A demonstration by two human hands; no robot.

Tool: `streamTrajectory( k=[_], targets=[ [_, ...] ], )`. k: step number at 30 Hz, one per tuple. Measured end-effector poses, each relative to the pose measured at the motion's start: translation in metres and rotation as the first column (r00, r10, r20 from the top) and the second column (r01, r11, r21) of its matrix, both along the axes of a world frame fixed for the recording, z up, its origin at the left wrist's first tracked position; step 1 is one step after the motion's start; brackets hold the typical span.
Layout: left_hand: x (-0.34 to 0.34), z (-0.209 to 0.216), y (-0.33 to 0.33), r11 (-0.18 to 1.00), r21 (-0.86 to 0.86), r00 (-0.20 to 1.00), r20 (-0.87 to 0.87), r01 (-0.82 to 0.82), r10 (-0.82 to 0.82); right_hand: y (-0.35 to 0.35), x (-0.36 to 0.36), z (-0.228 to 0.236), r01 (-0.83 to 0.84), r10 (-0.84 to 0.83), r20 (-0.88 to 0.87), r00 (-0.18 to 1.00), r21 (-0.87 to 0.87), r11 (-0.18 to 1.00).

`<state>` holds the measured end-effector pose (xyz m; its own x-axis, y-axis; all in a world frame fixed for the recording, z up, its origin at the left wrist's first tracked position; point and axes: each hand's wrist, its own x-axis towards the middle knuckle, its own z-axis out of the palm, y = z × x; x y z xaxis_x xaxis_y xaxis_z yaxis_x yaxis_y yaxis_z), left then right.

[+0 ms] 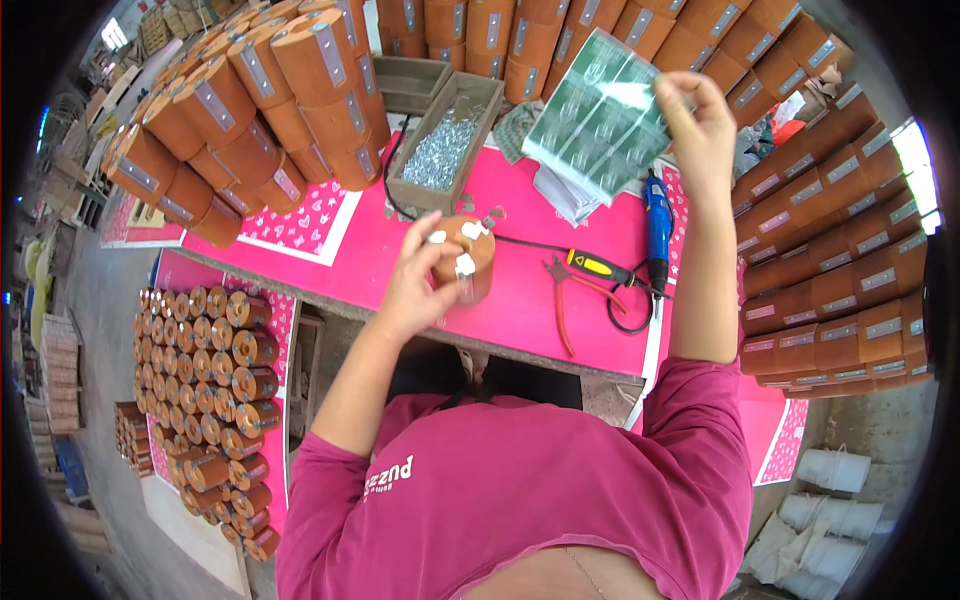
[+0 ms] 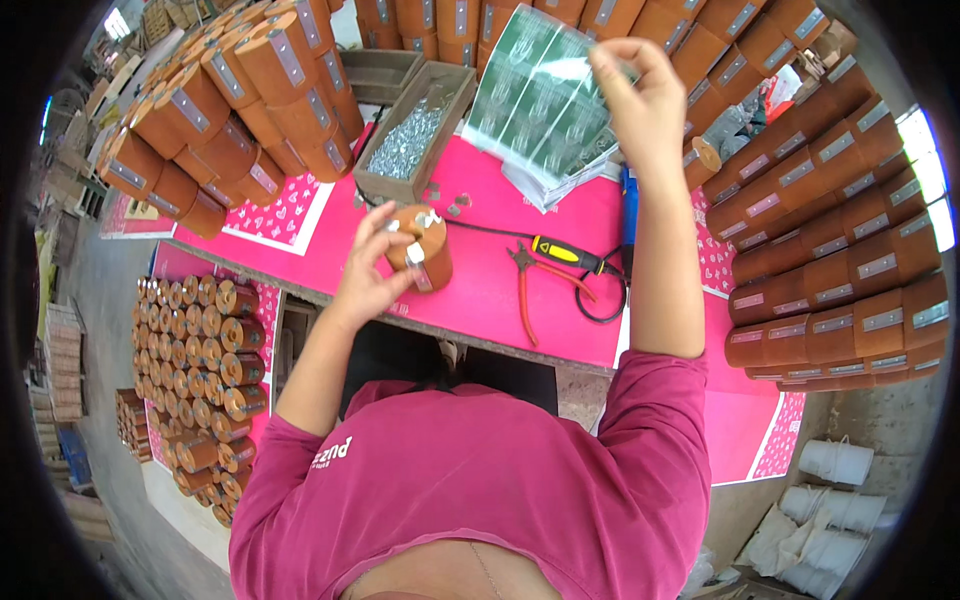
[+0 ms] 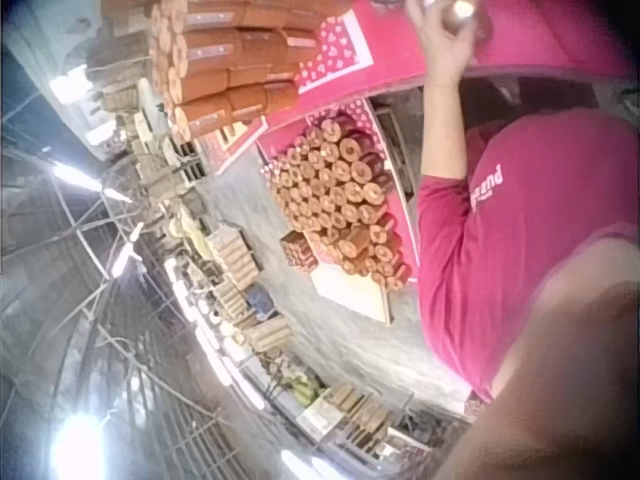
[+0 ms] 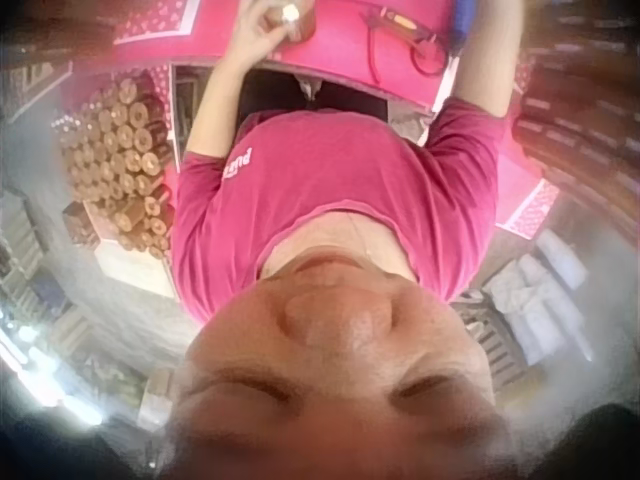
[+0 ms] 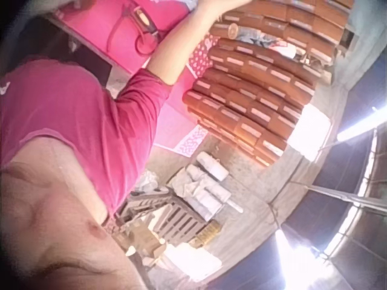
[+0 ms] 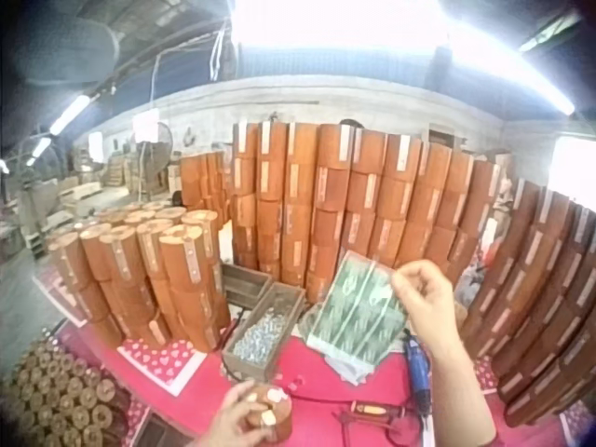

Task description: Assembling small wooden or bamboo furniture components by applying labels and using a screwdriver.

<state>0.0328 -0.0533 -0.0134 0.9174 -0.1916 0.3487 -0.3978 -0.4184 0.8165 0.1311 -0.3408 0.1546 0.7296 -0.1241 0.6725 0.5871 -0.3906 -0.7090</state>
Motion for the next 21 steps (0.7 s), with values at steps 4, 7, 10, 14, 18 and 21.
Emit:
streamTrajectory(
  k=[4,7,10,14,18,21],
  targets=[
    [-0.009,0.007,0.0,0.99,0.132,0.998,0.013,-0.055,0.053,0.02,-0.05,-0.05,-0.23,0.189,-0.365,0.912,-0.074,0.97],
    [-0.028,0.025,-0.01,0.964,0.243,0.989,0.123,-0.107,0.079,0.029,-0.08,-0.075,-0.317,0.339,-0.561,0.756,0.14,0.938],
    [-0.054,0.027,-0.017,0.928,-0.365,0.994,0.104,0.079,-0.044,0.033,-0.099,-0.088,-0.285,0.421,-0.616,0.666,0.312,0.906],
    [-0.079,0.033,-0.034,0.777,-0.63,0.959,-0.22,0.0,-0.179,0.034,-0.114,-0.107,-0.33,0.545,-0.578,0.607,0.44,0.835],
    [-0.083,0.021,-0.032,0.661,-0.75,0.825,-0.363,0.017,-0.433,0.033,-0.128,-0.12,-0.361,0.58,-0.58,0.572,0.457,0.813],
    [-0.083,0.024,-0.033,0.666,-0.745,0.783,-0.42,-0.009,-0.459,0.035,-0.136,-0.132,-0.367,0.535,-0.574,0.62,0.391,0.844]
  ],
)
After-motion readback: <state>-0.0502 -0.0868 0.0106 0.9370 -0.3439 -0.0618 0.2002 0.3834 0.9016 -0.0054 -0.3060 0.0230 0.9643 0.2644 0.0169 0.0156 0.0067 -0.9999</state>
